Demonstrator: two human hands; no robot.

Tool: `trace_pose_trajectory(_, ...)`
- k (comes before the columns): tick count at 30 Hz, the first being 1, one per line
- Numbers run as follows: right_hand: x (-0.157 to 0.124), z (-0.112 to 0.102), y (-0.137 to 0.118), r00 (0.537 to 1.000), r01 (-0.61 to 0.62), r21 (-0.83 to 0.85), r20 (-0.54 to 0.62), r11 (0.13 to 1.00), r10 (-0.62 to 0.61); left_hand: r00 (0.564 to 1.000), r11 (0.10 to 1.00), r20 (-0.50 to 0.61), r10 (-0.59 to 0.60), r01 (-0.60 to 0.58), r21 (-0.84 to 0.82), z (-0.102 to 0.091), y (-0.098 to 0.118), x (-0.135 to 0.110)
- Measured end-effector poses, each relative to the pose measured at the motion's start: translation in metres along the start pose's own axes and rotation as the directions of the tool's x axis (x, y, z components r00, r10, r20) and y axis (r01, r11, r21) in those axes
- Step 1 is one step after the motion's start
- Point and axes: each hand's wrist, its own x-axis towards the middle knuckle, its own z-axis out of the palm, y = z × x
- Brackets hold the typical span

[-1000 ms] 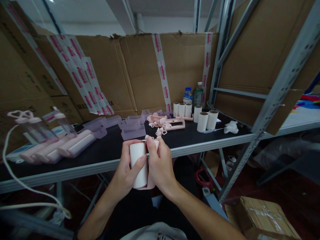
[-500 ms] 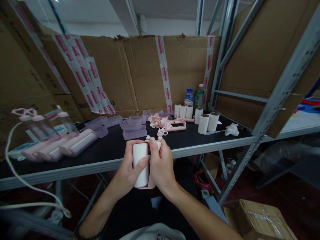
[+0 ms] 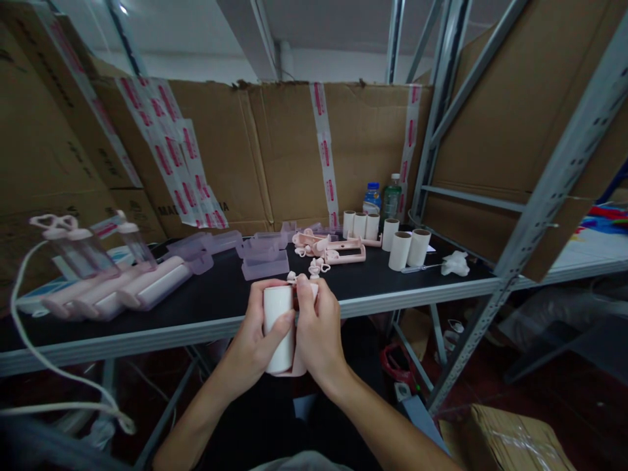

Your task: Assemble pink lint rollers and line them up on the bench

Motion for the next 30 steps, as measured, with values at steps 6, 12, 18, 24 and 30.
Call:
trace_pose_trajectory(6,-0.0002,-0.0012,-0.0012,1.0,0.016,-0.015,0.011,1.0,-0.016,0.999,0.999,0.025,-0.031,0.031,-0.008,-0.002,0.0004,-0.002)
trace_pose_trajectory(12,-0.0017,0.0022,0.0032,1.0,-0.014,-0.019,-0.004,1.0,0.014,0.999,1.0,0.041,-0.021,0.02,0.015,-0.0038,-0.0012,-0.0028)
trace_pose_trajectory(18,-0.0043,0.0035,0.0066,1.0,-0.004,-0.015,-0.026,1.0,0.004,0.998,1.0,0.061,0.001,-0.002,0.021,-0.0069,0.0013,-0.0028)
trace_pose_trajectory(24,-0.0061,0.0051,0.0067,1.0,-0.009,-0.016,-0.012,1.0,0.009,0.996,0.999,0.094,0.008,-0.011,0.033,-0.0084,0.0022,-0.0034)
trace_pose_trajectory(30,-0.0045,0.0027,0.0053,1.0,0.002,-0.03,0.002,1.0,-0.002,0.997,0.999,0.079,0.001,-0.004,0.034,-0.005,-0.0002,-0.0022)
